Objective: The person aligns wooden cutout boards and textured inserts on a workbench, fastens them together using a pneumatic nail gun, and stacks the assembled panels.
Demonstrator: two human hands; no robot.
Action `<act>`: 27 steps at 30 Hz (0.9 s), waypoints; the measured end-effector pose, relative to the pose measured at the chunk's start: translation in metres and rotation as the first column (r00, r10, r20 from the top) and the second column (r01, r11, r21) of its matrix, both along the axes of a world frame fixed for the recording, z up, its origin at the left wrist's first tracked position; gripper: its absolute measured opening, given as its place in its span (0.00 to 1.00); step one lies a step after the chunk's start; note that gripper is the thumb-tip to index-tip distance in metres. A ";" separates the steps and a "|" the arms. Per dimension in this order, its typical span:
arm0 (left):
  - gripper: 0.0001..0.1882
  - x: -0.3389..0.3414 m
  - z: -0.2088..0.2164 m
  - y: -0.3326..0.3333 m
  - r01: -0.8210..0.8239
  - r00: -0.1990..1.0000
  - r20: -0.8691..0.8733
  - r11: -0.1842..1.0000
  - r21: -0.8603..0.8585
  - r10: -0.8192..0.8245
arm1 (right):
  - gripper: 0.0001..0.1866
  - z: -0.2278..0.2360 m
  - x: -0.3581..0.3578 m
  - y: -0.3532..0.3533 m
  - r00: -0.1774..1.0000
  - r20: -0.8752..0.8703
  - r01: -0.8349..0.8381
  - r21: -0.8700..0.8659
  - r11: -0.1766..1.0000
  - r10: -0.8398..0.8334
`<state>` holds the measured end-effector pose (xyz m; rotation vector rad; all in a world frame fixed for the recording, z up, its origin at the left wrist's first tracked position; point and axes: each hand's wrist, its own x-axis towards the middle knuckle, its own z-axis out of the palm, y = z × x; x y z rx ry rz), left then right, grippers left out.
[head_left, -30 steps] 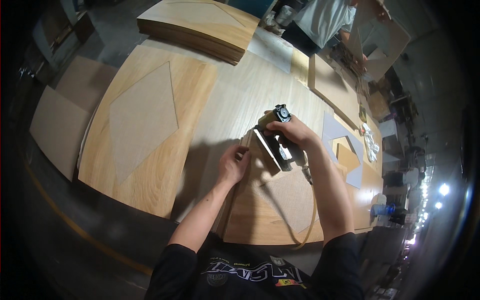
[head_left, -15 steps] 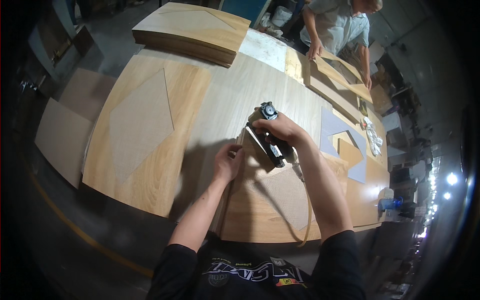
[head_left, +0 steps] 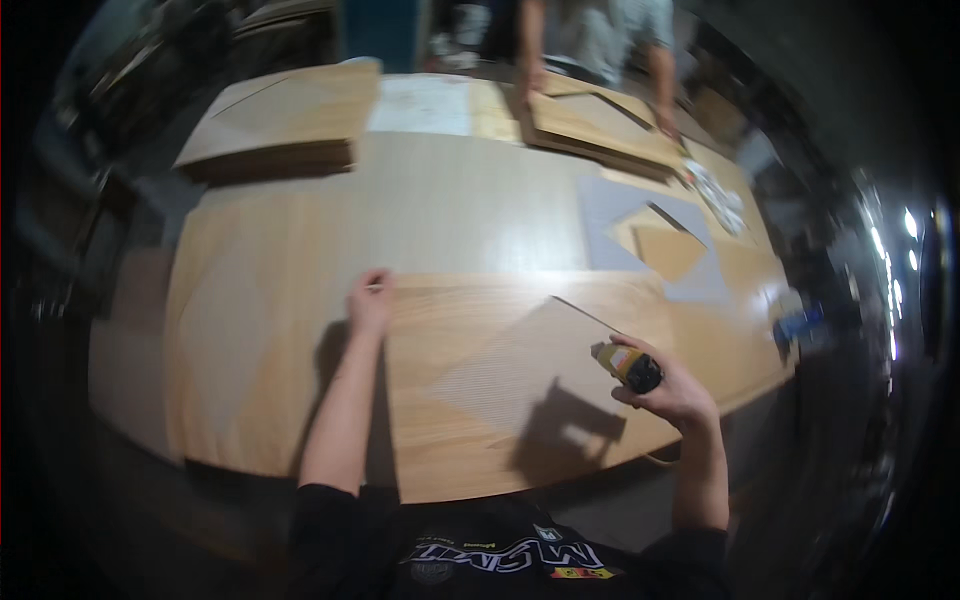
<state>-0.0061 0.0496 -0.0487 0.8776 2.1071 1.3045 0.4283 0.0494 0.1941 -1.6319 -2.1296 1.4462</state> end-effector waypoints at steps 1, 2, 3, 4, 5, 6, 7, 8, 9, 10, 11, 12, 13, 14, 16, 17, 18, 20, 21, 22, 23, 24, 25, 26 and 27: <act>0.15 -0.011 -0.015 0.001 -0.044 0.999 -0.031 0.999 -0.022 0.043 | 0.42 -0.002 0.023 -0.001 0.998 -0.005 0.058 0.001 0.998 -0.058; 0.15 -0.005 -0.005 0.004 -0.075 0.997 -0.026 0.996 -0.048 0.074 | 0.42 -0.005 0.048 0.000 0.984 0.050 0.169 0.052 0.984 -0.172; 0.15 -0.025 -0.020 -0.001 -0.110 0.988 -0.109 0.994 -0.027 0.107 | 0.42 -0.010 0.063 0.005 0.964 0.084 0.244 0.107 0.964 -0.253; 0.16 -0.044 -0.033 -0.010 -0.091 0.988 -0.127 0.996 0.014 0.092 | 0.42 -0.018 0.083 0.012 0.932 0.092 0.341 0.109 0.934 -0.351; 0.16 -0.025 -0.019 -0.007 -0.091 0.990 -0.104 0.996 0.008 0.091 | 0.42 -0.029 0.113 0.020 0.912 0.088 0.391 0.103 0.914 -0.400; 0.17 -0.007 0.001 -0.007 -0.097 0.992 -0.082 0.995 0.005 0.097 | 0.43 -0.037 0.144 0.028 0.845 0.062 0.527 0.058 0.848 -0.530; 0.18 0.000 0.003 -0.014 -0.074 0.994 -0.079 0.995 0.070 0.079 | 0.44 -0.052 0.171 0.036 0.775 0.030 0.631 0.003 0.776 -0.631; 0.20 0.005 0.003 -0.020 -0.050 0.996 -0.069 0.990 0.133 0.060 | 0.44 -0.077 0.199 0.042 0.761 0.019 0.649 -0.004 0.761 -0.649; 0.22 0.028 0.013 -0.026 -0.048 0.999 -0.017 0.996 0.076 0.049 | 0.46 -0.110 0.231 0.049 0.754 0.061 0.636 0.182 0.750 -0.654; 0.24 0.046 0.022 -0.035 -0.052 0.998 0.029 0.998 0.019 0.052 | 0.47 -0.148 0.256 0.060 0.747 0.099 0.590 0.358 0.724 -0.658; 0.24 0.047 0.023 -0.060 -0.073 0.997 0.006 0.997 0.005 0.073 | 0.47 -0.183 0.270 0.074 0.761 0.072 0.584 0.359 0.728 -0.645; 0.24 0.053 0.018 -0.081 -0.089 0.996 -0.009 0.996 -0.026 0.088 | 0.47 -0.223 0.288 0.084 0.692 0.178 0.579 0.443 0.685 -0.700; 0.24 0.059 0.016 -0.104 -0.113 0.993 -0.022 0.993 -0.030 0.112 | 0.47 -0.250 0.297 0.088 0.613 0.276 0.553 0.520 0.651 -0.740; 0.24 0.068 0.017 -0.127 -0.099 0.994 -0.064 0.991 -0.087 0.093 | 0.46 -0.267 0.298 0.091 0.627 0.265 0.543 0.525 0.655 -0.732; 0.25 0.084 0.019 -0.163 -0.121 0.988 -0.112 0.981 -0.153 0.105 | 0.42 -0.288 0.297 0.094 0.658 0.241 0.539 0.509 0.671 -0.713; 0.25 0.091 0.018 -0.178 -0.099 0.994 -0.071 0.985 -0.144 0.089 | 0.38 -0.297 0.294 0.093 0.656 0.223 0.555 0.505 0.661 -0.721; 0.26 0.098 0.021 -0.195 -0.086 0.996 -0.032 0.987 -0.135 0.082 | 0.33 -0.295 0.286 0.090 0.681 0.060 0.638 0.441 0.631 -0.730; 0.25 0.111 0.032 -0.214 -0.144 0.989 -0.057 0.975 -0.167 0.136 | 0.24 -0.265 0.267 0.074 0.627 -0.268 0.779 0.232 0.583 -0.732; 0.25 0.118 0.038 -0.216 -0.153 0.988 -0.063 0.970 -0.191 0.144 | 0.22 -0.252 0.258 0.059 0.545 -0.412 0.822 0.092 0.561 -0.730; 0.24 0.127 0.050 -0.210 -0.145 0.988 -0.079 0.971 -0.189 0.132 | 0.21 -0.244 0.254 0.041 0.630 -0.388 0.762 0.144 0.631 -0.673; 0.24 0.130 0.053 -0.209 -0.190 0.980 -0.092 0.964 -0.185 0.175 | 0.20 -0.237 0.246 0.024 0.711 -0.365 0.689 0.188 0.700 -0.601; 0.23 0.128 0.047 -0.208 -0.232 0.971 0.030 0.962 -0.144 0.239 | 0.19 -0.217 0.228 0.007 0.767 -0.247 0.641 0.262 0.721 -0.592; 0.21 0.125 0.039 -0.205 -0.272 0.945 0.158 0.957 -0.100 0.285 | 0.18 -0.202 0.216 -0.007 0.803 -0.124 0.586 0.338 0.737 -0.582; 0.20 0.118 0.031 -0.205 -0.224 0.965 0.119 0.970 -0.091 0.234 | 0.17 -0.209 0.215 -0.013 0.778 -0.148 0.620 0.337 0.709 -0.610; 0.19 0.113 0.022 -0.201 -0.166 0.981 0.087 0.983 -0.082 0.173 | 0.16 -0.216 0.220 -0.017 0.746 -0.168 0.657 0.341 0.673 -0.644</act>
